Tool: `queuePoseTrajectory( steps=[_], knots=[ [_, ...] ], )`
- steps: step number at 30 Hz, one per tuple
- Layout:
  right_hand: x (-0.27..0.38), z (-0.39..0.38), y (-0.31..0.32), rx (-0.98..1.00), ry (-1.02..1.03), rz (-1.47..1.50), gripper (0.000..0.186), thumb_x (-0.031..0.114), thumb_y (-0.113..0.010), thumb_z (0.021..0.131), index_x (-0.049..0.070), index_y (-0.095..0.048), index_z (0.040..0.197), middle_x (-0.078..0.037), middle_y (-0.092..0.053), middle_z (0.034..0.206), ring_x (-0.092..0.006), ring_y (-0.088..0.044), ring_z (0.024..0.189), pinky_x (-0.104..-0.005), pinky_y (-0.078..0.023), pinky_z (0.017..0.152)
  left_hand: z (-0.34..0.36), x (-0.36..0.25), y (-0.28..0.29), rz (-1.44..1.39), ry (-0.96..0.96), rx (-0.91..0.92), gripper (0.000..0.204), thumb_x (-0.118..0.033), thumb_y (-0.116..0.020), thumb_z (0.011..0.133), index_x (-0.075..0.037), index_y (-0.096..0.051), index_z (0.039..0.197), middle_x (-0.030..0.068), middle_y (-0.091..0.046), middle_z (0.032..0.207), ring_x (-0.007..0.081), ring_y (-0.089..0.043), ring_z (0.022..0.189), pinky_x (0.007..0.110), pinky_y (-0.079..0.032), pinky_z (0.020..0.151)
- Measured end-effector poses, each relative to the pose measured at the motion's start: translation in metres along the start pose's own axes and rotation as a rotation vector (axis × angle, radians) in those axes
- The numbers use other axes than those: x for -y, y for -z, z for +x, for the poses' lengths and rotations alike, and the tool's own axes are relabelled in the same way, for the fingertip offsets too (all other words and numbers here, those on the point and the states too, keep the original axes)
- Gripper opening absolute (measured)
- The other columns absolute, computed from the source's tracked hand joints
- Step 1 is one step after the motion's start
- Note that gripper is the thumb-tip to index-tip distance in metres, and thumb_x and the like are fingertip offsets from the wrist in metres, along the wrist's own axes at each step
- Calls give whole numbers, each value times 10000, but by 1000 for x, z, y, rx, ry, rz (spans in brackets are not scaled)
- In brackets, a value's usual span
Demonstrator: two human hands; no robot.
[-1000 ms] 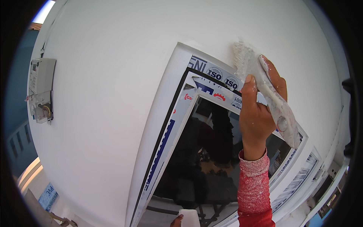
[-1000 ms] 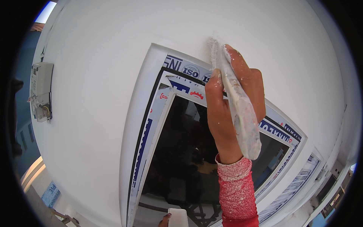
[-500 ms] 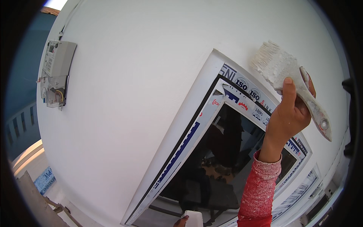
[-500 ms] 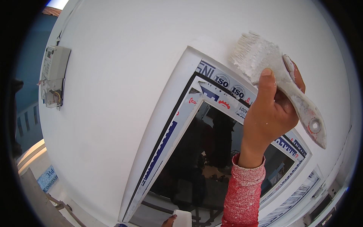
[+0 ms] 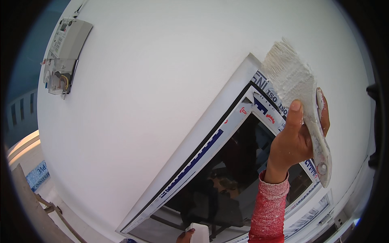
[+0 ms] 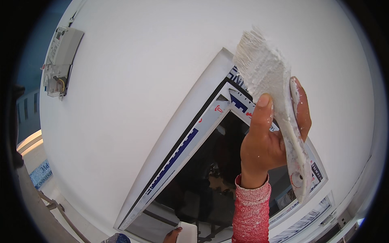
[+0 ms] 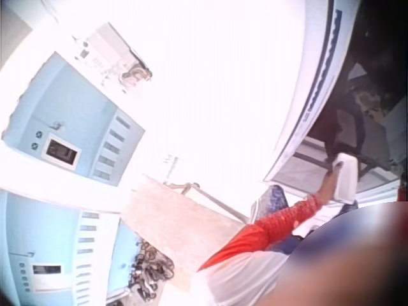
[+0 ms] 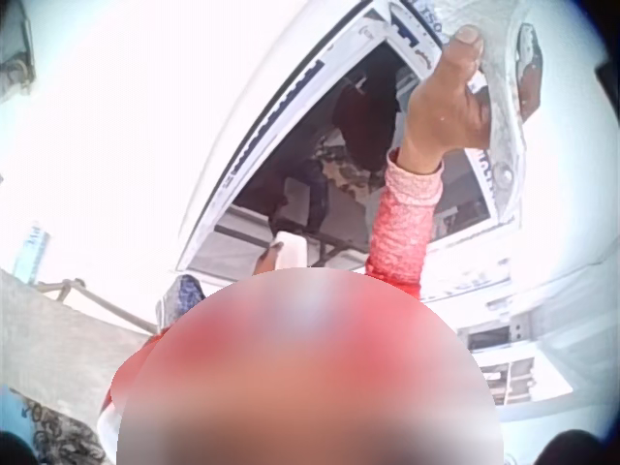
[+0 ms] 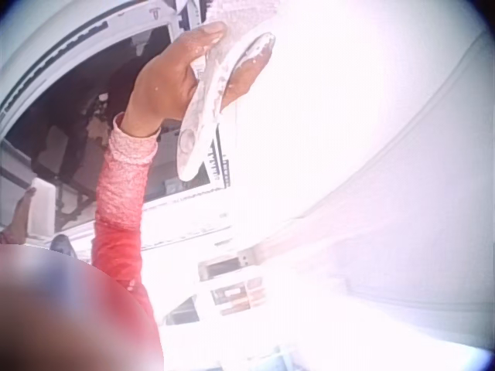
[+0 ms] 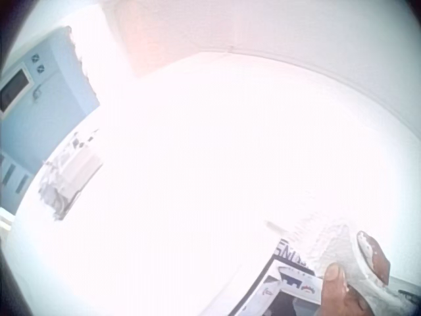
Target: The person paints a white wall and window frame using a paintbrush and a small paint container. They apply white paint to the wall surface, around electrical conduits, and along the edges of a window frame while standing on a scaffold.
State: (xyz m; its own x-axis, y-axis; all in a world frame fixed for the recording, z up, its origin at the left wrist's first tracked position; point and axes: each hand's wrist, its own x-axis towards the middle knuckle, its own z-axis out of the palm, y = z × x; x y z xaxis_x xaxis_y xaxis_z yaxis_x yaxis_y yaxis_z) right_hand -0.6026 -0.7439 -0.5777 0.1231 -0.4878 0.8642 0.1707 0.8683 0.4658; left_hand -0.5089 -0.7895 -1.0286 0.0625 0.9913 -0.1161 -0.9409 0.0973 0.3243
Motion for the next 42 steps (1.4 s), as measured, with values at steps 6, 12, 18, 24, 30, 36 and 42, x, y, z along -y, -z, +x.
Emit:
queuePoseTrajectory(
  steps=[6, 12, 18, 24, 30, 36, 42],
  knots=[
    [-15, -7, -29, 120, 92, -46, 392, 70, -728, 920, 4, -623, 1292, -163, -670, 1138, -172, -694, 846, -285, -586, 702, 7, 4, 2, 31, -5, -73, 575, -493, -568, 993, -13, -615, 1306, 139, -729, 1089, 289, -749, 914, 448, -638, 813],
    [-21, -11, -29, 161, 120, -92, 389, 58, -724, 917, 0, -632, 1290, -153, -671, 1089, -189, -697, 891, -302, -576, 741, 11, 8, 9, 43, -43, -51, 588, -501, -565, 995, -8, -612, 1311, 137, -729, 1087, 285, -747, 911, 442, -637, 816],
    [-16, -14, -18, 15, 39, -46, 384, 64, -715, 925, 5, -630, 1294, -146, -674, 1119, -241, -713, 980, -321, -590, 794, 7, 1, 7, -21, -23, -36, 617, -518, -564, 993, -4, -594, 1333, 148, -727, 1091, 295, -747, 922, 442, -634, 832],
    [-20, -15, -24, 168, 108, -200, 375, 74, -722, 921, 18, -645, 1284, -130, -650, 1034, -155, -617, 805, -323, -533, 651, 3, -3, 4, -14, -6, -24, 629, -525, -552, 996, -5, -580, 1349, 166, -725, 1106, 303, -747, 928, 457, -632, 833],
    [-14, -20, -8, -12, 106, -153, 420, 177, -746, 937, -6, -608, 1290, -191, -706, 1172, -279, -739, 969, -398, -617, 868, 6, -4, 5, -29, -8, -27, 619, -524, -546, 1000, -11, -584, 1345, 170, -727, 1102, 314, -749, 924, 469, -634, 825],
    [-25, -17, -14, 134, 190, -242, 428, 58, -718, 903, 3, -608, 1312, -159, -649, 1107, -186, -635, 863, -304, -528, 697, -3, -19, -7, -65, 64, -10, 628, -544, -522, 1007, -20, -586, 1345, 163, -725, 1111, 312, -748, 931, 469, -633, 831],
    [-15, -19, -7, -32, 97, -58, 399, 105, -731, 935, -9, -595, 1292, -190, -690, 1192, -269, -740, 943, -381, -622, 857, -10, -29, -12, -72, 34, 130, 632, -548, -480, 1025, -19, -589, 1353, 150, -724, 1131, 286, -741, 974, 450, -623, 873]
  ],
)
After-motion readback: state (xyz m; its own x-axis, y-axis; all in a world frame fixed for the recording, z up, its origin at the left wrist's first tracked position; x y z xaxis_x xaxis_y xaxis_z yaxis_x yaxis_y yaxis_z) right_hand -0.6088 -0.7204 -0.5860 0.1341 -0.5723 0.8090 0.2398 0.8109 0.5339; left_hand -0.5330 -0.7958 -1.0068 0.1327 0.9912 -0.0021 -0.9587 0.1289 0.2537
